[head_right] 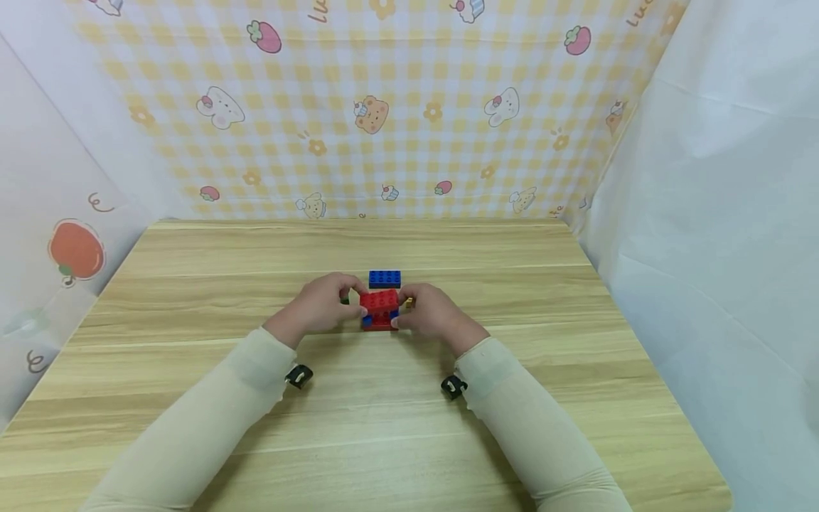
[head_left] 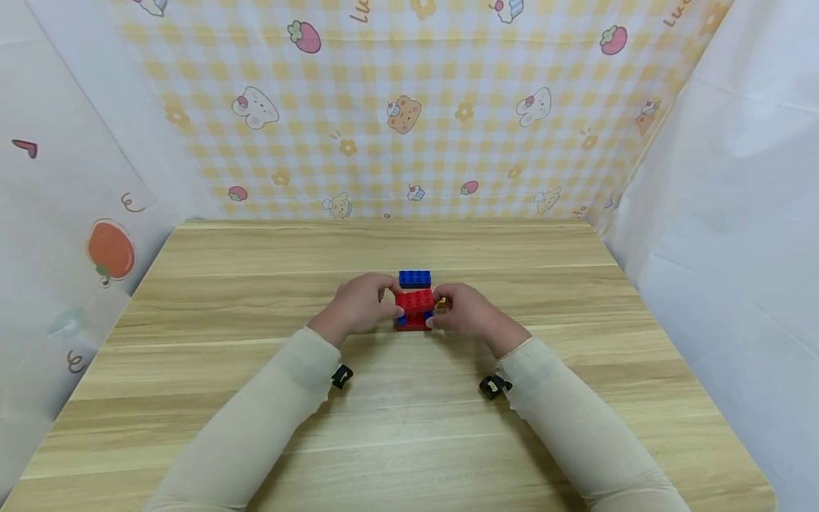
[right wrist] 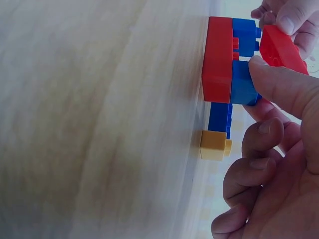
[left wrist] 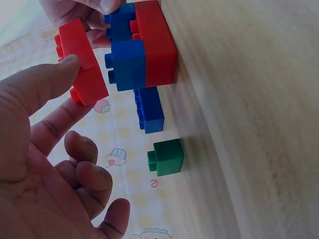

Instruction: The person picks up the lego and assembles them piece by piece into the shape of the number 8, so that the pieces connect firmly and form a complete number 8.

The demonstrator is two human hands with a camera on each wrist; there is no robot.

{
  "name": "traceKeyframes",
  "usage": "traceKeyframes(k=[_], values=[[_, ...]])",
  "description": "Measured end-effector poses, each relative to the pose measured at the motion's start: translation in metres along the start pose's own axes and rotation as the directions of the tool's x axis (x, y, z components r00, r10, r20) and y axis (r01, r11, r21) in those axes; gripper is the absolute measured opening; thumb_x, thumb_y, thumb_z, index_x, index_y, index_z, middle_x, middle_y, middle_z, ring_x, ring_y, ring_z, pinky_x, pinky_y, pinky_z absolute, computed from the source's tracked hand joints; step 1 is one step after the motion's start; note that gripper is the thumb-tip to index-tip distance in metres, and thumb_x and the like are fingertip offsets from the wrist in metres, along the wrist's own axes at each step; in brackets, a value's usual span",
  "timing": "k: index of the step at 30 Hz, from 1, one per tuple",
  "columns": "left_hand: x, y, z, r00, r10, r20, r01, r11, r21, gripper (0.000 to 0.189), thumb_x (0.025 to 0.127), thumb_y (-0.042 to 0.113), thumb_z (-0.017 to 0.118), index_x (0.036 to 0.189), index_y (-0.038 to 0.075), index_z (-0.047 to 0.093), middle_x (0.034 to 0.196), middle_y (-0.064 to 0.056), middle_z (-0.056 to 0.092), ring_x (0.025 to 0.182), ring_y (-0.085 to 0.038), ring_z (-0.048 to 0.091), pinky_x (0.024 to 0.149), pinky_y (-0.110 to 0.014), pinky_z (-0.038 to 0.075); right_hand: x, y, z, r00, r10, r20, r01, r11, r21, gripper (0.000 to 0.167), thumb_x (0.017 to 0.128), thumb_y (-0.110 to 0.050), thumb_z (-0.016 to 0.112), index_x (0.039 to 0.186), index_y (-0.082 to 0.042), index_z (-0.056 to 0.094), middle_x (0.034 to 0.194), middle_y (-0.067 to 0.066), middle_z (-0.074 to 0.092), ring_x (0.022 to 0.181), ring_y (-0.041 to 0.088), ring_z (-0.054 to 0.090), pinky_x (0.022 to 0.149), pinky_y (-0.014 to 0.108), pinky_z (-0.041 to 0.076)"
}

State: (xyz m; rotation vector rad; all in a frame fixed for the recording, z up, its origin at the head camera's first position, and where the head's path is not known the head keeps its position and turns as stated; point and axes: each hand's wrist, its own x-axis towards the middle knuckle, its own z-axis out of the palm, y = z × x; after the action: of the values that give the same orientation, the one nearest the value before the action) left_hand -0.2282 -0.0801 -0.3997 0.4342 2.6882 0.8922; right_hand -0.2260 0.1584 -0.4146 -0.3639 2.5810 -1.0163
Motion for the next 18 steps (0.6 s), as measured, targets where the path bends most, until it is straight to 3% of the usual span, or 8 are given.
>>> traceKeyframes(k=[18], values=[[-0.0006, -0.0025, 0.0052, 1.0, -0.003, 0.008, 0.003, 1.0, -0.008, 0.022, 0.096, 0.034, 0.078, 0.114, 0.023, 0.071, 0.091, -0.006, 0.057, 0.085, -0.025, 0.053, 0.083, -0.043, 0.03, 0.0014, 0.0007, -0.0019, 1.0, -0.005, 0.009, 0.005, 1.0, -0.01, 0.021, 0.09, -0.016, 0.085, 0.104, -0.011, 0.071, 0.066, 0.001, 0.052, 0.059, 0.017, 0.046, 0.057, 0.03, 0.039]])
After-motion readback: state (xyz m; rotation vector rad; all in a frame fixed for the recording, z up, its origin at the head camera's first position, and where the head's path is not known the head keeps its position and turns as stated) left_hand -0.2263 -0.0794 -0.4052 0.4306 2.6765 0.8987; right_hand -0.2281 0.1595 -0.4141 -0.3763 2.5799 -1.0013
